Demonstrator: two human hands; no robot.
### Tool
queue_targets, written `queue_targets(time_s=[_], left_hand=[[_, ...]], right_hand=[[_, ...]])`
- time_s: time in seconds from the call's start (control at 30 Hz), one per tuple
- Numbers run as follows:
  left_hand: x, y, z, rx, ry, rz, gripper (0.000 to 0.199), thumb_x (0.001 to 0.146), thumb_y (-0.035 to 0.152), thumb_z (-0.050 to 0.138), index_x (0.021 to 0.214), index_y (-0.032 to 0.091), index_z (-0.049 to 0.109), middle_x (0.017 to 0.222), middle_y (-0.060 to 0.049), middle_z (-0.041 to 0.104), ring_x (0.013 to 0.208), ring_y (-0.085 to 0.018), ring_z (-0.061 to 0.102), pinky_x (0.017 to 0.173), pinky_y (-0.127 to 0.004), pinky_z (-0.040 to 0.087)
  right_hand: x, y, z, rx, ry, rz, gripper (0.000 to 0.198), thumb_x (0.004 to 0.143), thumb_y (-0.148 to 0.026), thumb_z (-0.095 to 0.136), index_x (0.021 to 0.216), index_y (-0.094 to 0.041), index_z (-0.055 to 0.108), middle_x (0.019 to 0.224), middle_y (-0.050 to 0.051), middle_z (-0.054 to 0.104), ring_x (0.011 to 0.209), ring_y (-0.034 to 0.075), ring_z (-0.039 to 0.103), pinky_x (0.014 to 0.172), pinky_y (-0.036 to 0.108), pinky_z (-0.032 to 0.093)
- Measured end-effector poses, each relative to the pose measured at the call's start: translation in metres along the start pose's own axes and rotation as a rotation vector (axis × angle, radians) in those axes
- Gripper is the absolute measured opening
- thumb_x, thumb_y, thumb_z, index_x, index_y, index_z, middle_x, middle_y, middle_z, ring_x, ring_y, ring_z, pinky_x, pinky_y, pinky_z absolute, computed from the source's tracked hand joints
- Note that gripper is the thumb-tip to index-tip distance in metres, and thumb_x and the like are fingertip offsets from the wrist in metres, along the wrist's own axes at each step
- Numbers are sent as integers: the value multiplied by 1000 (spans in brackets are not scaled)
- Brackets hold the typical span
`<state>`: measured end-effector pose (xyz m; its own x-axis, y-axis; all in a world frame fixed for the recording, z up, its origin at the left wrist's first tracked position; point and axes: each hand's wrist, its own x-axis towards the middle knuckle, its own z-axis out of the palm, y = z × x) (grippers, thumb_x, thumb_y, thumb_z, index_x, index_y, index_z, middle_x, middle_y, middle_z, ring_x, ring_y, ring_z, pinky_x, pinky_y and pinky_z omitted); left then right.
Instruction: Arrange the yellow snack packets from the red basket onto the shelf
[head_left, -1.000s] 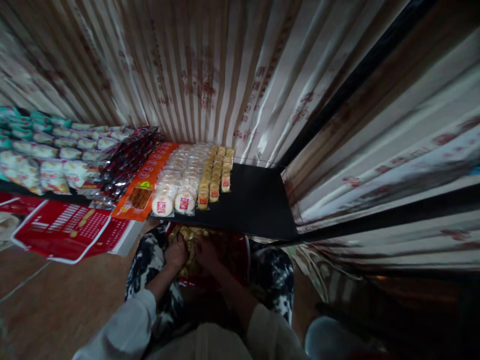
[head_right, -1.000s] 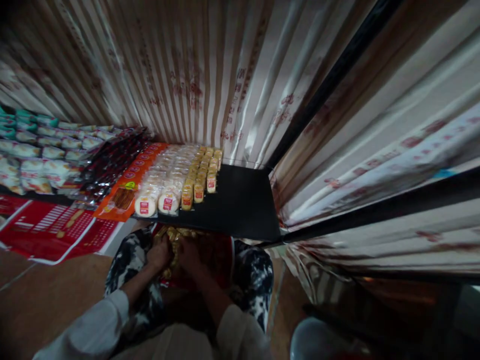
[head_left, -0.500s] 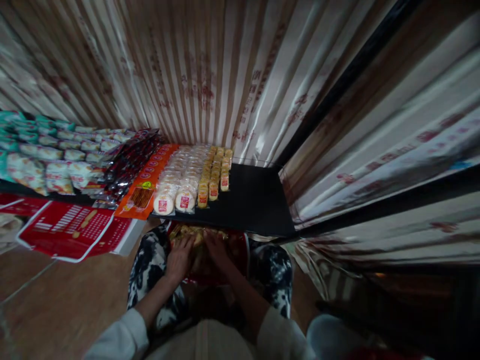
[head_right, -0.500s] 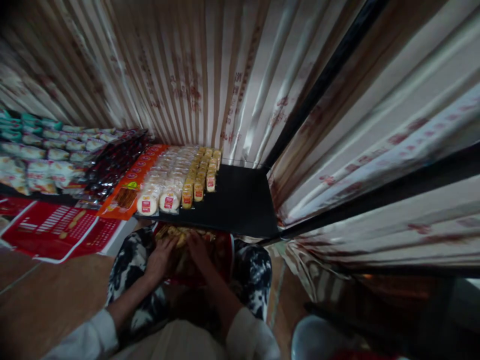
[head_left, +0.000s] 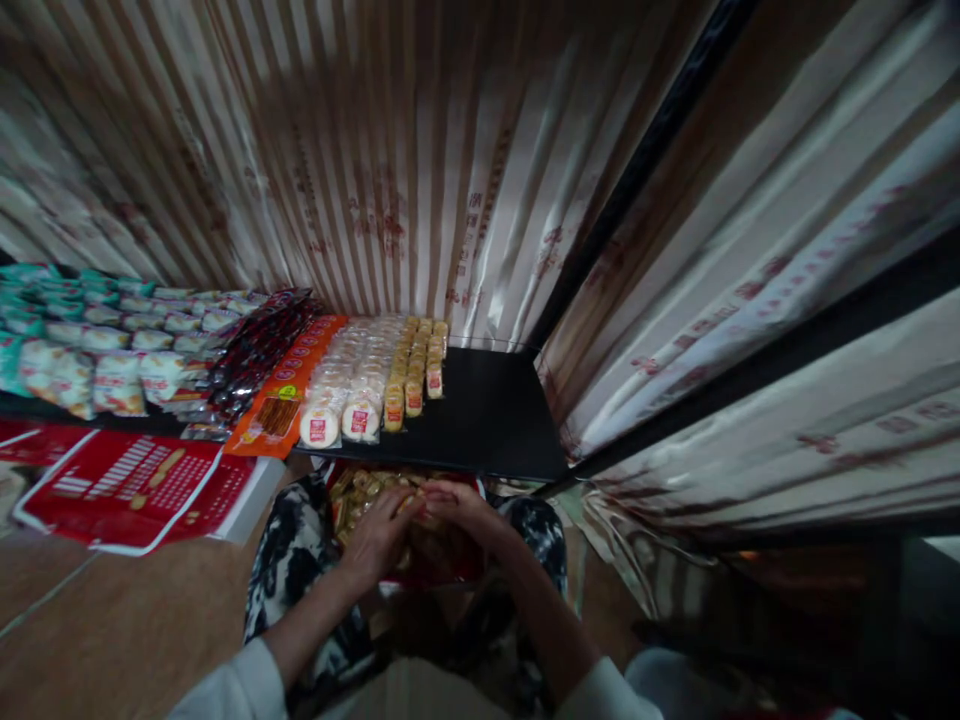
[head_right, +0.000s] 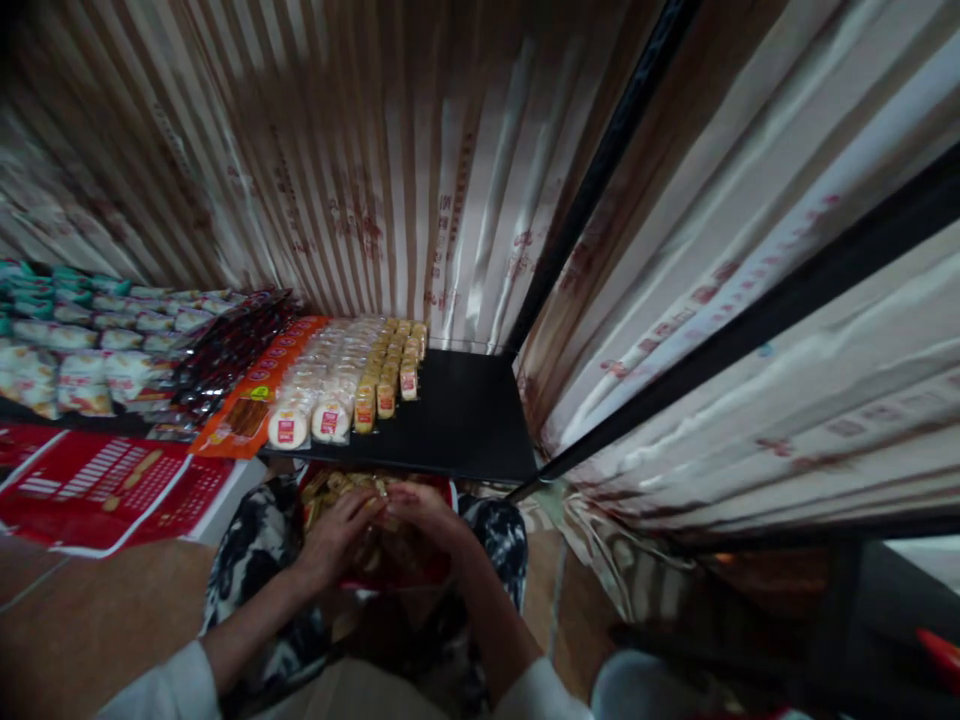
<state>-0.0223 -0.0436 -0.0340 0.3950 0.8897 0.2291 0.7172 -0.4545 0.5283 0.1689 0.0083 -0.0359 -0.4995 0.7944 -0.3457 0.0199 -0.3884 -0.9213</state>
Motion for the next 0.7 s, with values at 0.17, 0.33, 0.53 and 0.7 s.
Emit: queue_targets(time_s=[0.17,0.33,0.53,0.7], left_hand=[[22,11,1,-105,144,-167,43,84,15,39,125,19,50,124,-11,56,120,-23,47,103,-43,40],[53,22,0,-220,313,-420,43,78,14,44,120,14,50,111,-12,58,103,-21,57,95,-41,45],[89,26,4,-416,357,-481,38,80,18,43,117,14,49,109,-12,59,91,-18,60,90,-37,47],[108,18,23,-571,369,-390,48,78,15,43,125,12,44,125,-15,53,112,-20,55,101,-38,40]], right_hand=[[-6,-14,-6,8,0,-41,53,60,-50,75,101,-19,67,100,7,70,94,23,64,88,41,48],[9,-22,-12,2,132,-184,47,60,-46,76,97,-19,66,96,6,71,88,19,65,88,39,48],[42,-28,-25,-7,373,-309,38,60,-38,75,91,-19,64,90,7,71,84,20,66,83,38,52],[75,-28,-37,-52,533,-377,33,66,-35,67,94,-20,60,91,7,69,84,19,66,82,37,53]])
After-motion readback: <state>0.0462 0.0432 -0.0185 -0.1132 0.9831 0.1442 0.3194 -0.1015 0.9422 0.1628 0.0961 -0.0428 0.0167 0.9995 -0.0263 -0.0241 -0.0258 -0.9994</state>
